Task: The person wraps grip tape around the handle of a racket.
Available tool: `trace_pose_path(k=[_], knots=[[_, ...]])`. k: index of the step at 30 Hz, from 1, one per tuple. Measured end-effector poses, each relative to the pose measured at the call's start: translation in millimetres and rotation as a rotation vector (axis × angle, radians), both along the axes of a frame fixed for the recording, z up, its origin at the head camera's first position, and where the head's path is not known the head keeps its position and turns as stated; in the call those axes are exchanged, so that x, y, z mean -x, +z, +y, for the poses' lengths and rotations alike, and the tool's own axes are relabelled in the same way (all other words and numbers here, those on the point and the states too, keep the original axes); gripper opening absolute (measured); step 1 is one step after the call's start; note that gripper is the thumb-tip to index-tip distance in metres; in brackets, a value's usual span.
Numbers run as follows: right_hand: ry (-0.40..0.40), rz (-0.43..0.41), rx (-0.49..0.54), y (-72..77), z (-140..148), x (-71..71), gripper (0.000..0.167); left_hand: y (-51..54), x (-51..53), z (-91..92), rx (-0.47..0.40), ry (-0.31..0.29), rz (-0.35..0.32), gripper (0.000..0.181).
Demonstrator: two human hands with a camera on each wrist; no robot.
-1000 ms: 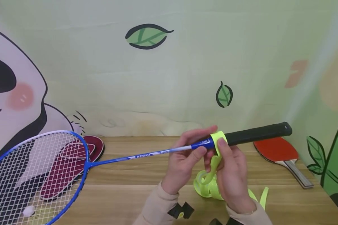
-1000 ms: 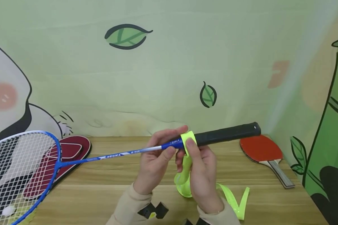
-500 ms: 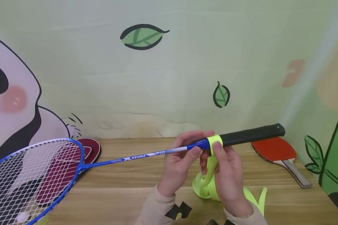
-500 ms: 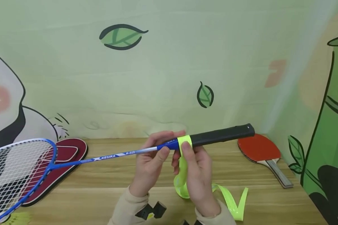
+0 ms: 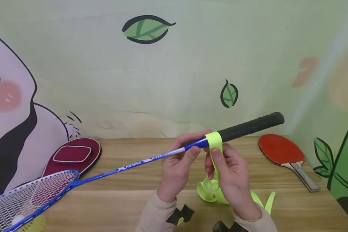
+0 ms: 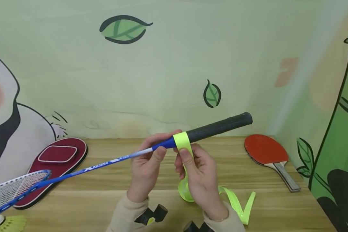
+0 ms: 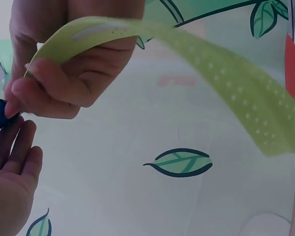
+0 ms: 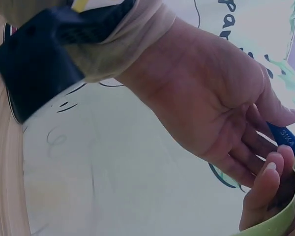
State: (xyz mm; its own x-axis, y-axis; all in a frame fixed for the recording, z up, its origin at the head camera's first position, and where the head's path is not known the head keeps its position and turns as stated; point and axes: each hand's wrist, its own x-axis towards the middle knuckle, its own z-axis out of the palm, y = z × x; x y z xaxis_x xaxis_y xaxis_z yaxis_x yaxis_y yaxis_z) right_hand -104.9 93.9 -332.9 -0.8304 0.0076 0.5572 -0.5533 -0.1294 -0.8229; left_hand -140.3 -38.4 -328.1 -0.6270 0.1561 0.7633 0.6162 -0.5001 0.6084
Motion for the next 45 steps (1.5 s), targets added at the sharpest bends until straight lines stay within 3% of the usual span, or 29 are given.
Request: trace_pose_path(k=[5,11,15,30,37,45], knots=[[0.006,0.013,-0.036,-0.3,1,1.8,0.019,2.7,-0.4,-2.9,-0.002,0.045,-0.022,0.032],[0.045,-0.024,-0.035,-2.1,2,3.6,0.02,1.8,-0.5,-1.1,-0.033,0.034,0.003,0.029],[0.061,-0.004,-0.043,-3.4,2,4.4,0.022,1.6,-0.8,-1.3,-0.045,0.037,0.006,0.031],[0.058,0.053,0.012,-5.0,5,9.9,0.011,1.5,-7.2,2.1,-0.032,0.135,-0.078,0.038],[0.142,0.125,0.125,-8.0,6,14.0,0.042,1.0,-6.7,3.9,-0.045,0.16,-0.067,0.033],[0.238,0.187,0.209,-12.2,10,17.8,0.055,0.2,-8.4,9.3,-0.075,0.18,-0.067,0.028]])
